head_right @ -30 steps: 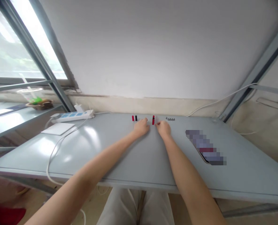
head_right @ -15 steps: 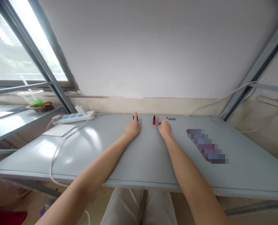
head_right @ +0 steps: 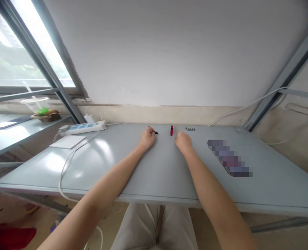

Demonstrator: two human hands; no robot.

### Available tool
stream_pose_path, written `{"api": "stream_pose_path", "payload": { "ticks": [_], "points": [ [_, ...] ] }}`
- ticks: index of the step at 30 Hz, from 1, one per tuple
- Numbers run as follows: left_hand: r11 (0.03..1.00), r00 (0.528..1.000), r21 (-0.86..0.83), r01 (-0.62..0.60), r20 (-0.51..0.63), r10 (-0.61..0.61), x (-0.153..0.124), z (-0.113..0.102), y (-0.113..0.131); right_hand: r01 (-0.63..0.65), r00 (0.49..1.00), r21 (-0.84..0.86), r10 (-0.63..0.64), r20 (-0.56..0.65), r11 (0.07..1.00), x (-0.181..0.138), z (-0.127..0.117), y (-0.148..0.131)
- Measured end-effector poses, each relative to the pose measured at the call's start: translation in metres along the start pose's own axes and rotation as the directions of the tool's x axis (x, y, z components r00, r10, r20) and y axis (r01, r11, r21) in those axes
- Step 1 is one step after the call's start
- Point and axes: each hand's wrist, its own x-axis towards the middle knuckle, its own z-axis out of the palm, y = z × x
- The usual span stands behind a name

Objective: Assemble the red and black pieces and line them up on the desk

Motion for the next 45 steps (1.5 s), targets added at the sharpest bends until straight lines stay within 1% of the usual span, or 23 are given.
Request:
{"api": "stream_pose_path", "payload": {
  "ticks": [3,6,8,10,14,20,26,29,32,34,36,40,45],
  "points": [
    [0.969,0.996,-0.234,0.073,0.058,-0.061,-0.002,0.001,0.003,0.063,0.998,0.111,-0.063,-0.007,0.992,-0.003,-0.002,-0.006],
    [0.878,0.98,-0.446,0.172,0.165,-0.108,-0.006,-0.001,0.012,0.102,0.994,0.303,-0.108,0.002,0.947,-0.003,-0.001,-0.014],
    [0.822,0.969,-0.529,0.213,0.223,-0.108,-0.009,-0.003,0.018,0.121,0.988,0.432,-0.149,0.033,0.894,-0.003,-0.001,-0.018],
    [0.787,0.96,-0.568,0.243,0.256,-0.111,-0.01,-0.003,0.022,0.125,0.982,0.519,-0.179,0.055,0.846,-0.003,0.0,-0.021],
    [0.749,0.951,-0.6,0.28,0.279,-0.132,-0.011,-0.003,0.023,0.082,0.985,0.615,-0.159,0.072,0.785,-0.005,0.003,-0.022],
    [0.738,0.948,-0.608,0.293,0.283,-0.143,-0.013,-0.006,0.024,0.055,0.979,0.713,-0.177,0.098,0.699,-0.007,0.005,-0.022],
    [0.71,0.939,-0.622,0.33,0.293,-0.18,-0.014,-0.006,0.025,0.046,0.985,0.739,-0.154,0.079,0.672,-0.005,0.006,-0.021],
    [0.699,0.936,-0.627,0.344,0.284,-0.206,-0.013,-0.005,0.023,0.005,0.984,0.766,-0.138,0.109,0.643,-0.007,0.004,-0.022],
    [0.707,0.936,-0.618,0.344,0.286,-0.206,-0.012,-0.004,0.021,-0.028,0.974,0.787,-0.159,0.159,0.616,-0.01,0.001,-0.024],
    [0.715,0.937,-0.613,0.337,0.29,-0.194,-0.012,-0.003,0.02,-0.028,0.971,0.788,-0.172,0.169,0.615,-0.012,0.0,-0.026],
    [0.717,0.939,-0.614,0.331,0.289,-0.186,-0.012,-0.003,0.02,-0.003,0.971,0.781,-0.185,0.152,0.625,-0.012,0.0,-0.027],
    [0.718,0.939,-0.612,0.331,0.29,-0.185,-0.011,-0.001,0.019,0.053,0.972,0.743,-0.206,0.116,0.667,-0.008,0.005,-0.025],
    [0.729,0.94,-0.6,0.329,0.28,-0.194,-0.009,0.002,0.017,0.185,0.969,0.637,-0.248,0.01,0.749,-0.004,0.008,-0.02]
  ]
}}
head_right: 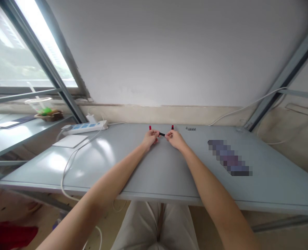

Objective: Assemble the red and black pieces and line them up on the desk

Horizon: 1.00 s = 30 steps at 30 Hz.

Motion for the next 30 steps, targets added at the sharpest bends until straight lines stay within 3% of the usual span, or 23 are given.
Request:
{"api": "stream_pose_path", "payload": {
  "ticks": [19,26,30],
  "points": [
    [0.998,0.991,-0.057,-0.041,0.124,0.047,-0.002,-0.002,0.0,0.111,0.993,-0.25,-0.115,-0.001,0.962,-0.003,-0.003,0.001],
    [0.995,0.997,-0.075,-0.064,0.028,0.066,-0.005,-0.001,0.004,0.122,0.991,-0.386,-0.132,0.001,0.914,-0.003,-0.006,0.002],
    [0.994,0.994,-0.037,-0.103,-0.026,0.102,-0.004,0.001,0.002,0.067,0.998,-0.423,-0.063,0.023,0.903,-0.002,-0.011,0.004]
  ]
}}
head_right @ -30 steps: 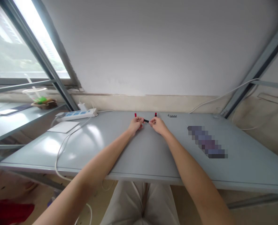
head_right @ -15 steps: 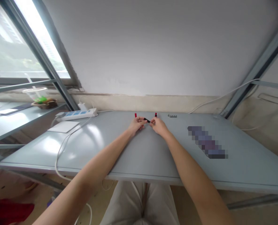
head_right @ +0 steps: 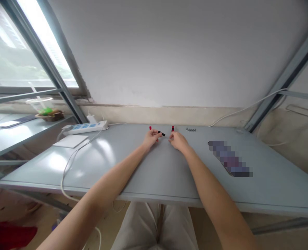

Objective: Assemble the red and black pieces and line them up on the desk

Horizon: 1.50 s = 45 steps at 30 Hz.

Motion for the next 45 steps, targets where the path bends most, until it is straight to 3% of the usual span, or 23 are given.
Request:
{"api": "stream_pose_path", "payload": {
  "ticks": [6,9,13,16,22,26,33,40,45],
  "points": [
    [0.994,0.995,0.061,-0.095,-0.036,0.098,0.004,0.0,-0.004,-0.087,0.996,-0.104,0.091,0.026,0.991,0.002,-0.006,0.011],
    [0.966,0.984,0.201,-0.16,-0.051,0.173,0.008,-0.002,-0.009,-0.14,0.99,-0.138,0.142,0.005,0.981,0.003,-0.009,0.017],
    [0.844,0.942,0.424,-0.329,0.091,0.322,0.005,-0.003,-0.014,-0.204,0.979,-0.134,0.203,-0.023,0.97,0.004,-0.01,0.021],
    [0.762,0.914,0.506,-0.406,0.199,0.354,-0.002,-0.001,-0.011,-0.25,0.968,-0.113,0.246,-0.043,0.962,0.004,-0.007,0.023],
    [0.784,0.949,0.539,-0.308,0.119,0.291,-0.001,0.012,-0.006,-0.283,0.957,-0.07,0.277,-0.083,0.957,0.003,-0.001,0.025],
    [0.788,0.96,0.549,-0.279,0.142,0.241,0.007,0.02,-0.006,-0.3,0.95,-0.06,0.292,-0.109,0.952,0.003,-0.001,0.024],
    [0.709,0.957,0.643,-0.29,0.201,0.21,0.017,0.034,0.002,-0.295,0.952,-0.081,0.285,-0.115,0.952,0.002,0.001,0.024],
    [0.551,0.938,0.763,-0.338,0.225,0.264,0.024,0.046,-0.012,-0.289,0.954,-0.092,0.278,-0.11,0.953,0.003,0.002,0.025],
    [0.602,0.952,0.742,-0.295,0.178,0.248,0.021,0.051,-0.01,-0.29,0.952,-0.099,0.277,-0.128,0.952,0.003,0.003,0.024]
  ]
}}
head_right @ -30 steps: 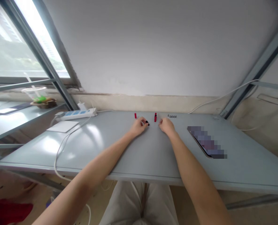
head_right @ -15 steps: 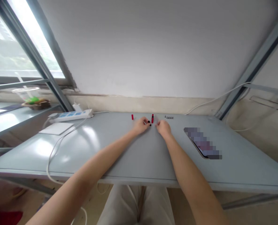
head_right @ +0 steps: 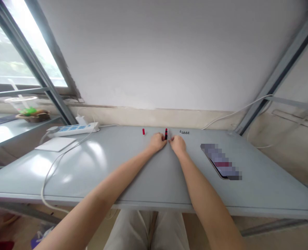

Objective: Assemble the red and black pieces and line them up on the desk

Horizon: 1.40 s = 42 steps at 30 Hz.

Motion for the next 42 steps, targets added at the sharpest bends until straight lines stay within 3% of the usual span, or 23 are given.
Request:
{"api": "stream_pose_path", "payload": {
  "ticks": [7,14,18,25,30,37,42],
  "points": [
    [0.997,0.998,-0.056,0.051,-0.019,-0.052,-0.003,0.0,0.008,-0.006,1.0,0.008,0.006,0.008,1.0,0.0,-0.002,-0.001],
    [0.995,0.996,0.049,0.085,-0.003,-0.085,-0.003,0.001,0.013,0.001,1.0,0.01,-0.001,-0.01,1.0,0.001,0.001,0.001],
    [0.991,0.996,0.102,0.082,0.037,-0.086,-0.006,-0.012,0.013,-0.004,1.0,0.028,0.004,0.001,1.0,0.002,0.002,0.002],
    [0.966,0.983,0.257,0.002,-0.177,0.045,-0.004,-0.055,-0.018,-0.009,1.0,0.03,0.009,0.0,1.0,0.002,0.001,0.001],
    [0.947,0.991,0.313,0.077,-0.126,-0.039,-0.001,-0.065,-0.048,-0.001,1.0,0.036,0.001,-0.007,0.999,0.001,0.0,0.001],
    [0.973,0.972,0.065,0.223,-0.086,-0.217,-0.004,-0.061,-0.063,0.004,1.0,0.03,-0.004,0.014,1.0,0.001,-0.003,0.002],
    [0.906,0.947,-0.319,0.278,-0.067,-0.314,-0.013,-0.055,-0.062,0.015,0.998,-0.081,-0.01,0.054,0.997,-0.005,-0.009,-0.001]
  ]
}}
